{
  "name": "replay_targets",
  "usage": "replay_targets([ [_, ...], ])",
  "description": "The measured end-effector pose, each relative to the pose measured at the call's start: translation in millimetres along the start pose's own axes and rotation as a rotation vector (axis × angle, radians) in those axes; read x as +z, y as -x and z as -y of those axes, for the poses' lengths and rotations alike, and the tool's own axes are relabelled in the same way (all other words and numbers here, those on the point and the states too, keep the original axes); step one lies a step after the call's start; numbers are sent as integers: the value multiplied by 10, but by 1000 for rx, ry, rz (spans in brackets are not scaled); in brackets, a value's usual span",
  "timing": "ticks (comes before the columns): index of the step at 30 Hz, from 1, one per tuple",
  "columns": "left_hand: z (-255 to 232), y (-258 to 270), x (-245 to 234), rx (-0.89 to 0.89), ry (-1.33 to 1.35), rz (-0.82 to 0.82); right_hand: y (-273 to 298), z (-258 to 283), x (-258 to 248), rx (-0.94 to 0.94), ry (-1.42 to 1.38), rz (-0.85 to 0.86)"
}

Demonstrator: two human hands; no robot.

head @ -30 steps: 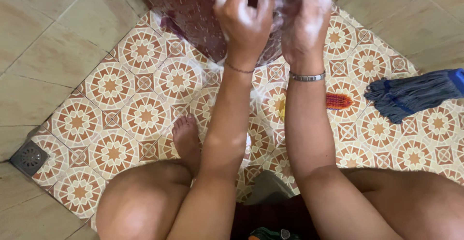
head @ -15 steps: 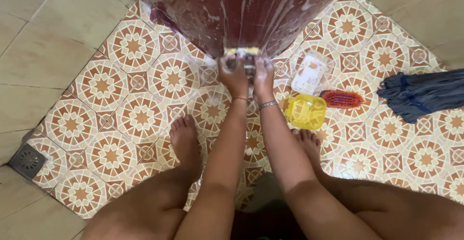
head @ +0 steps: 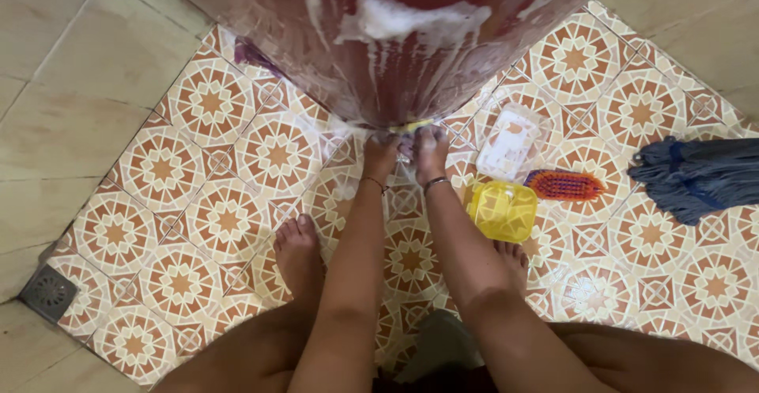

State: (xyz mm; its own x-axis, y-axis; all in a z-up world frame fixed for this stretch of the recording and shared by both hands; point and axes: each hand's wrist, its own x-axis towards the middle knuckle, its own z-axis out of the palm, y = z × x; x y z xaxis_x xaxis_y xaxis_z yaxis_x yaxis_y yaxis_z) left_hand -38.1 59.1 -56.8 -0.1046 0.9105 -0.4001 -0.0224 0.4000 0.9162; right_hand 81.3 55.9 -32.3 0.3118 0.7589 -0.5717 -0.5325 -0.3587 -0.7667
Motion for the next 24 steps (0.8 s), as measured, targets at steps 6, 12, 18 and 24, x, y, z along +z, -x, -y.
replay_targets([
  [6,-286,103,100,33,8,41,265,34,128,-225,-97,-59],
  [12,-1232,450,373,245,275,189,770,989,472,-872,160,-177],
  [18,-3033,1209,405,585,319,432,1298,2567,984,-1450,164,-104],
  [24,-4074,1935,27,930,160,2,2273,3293,1567,-1402,136,132],
])
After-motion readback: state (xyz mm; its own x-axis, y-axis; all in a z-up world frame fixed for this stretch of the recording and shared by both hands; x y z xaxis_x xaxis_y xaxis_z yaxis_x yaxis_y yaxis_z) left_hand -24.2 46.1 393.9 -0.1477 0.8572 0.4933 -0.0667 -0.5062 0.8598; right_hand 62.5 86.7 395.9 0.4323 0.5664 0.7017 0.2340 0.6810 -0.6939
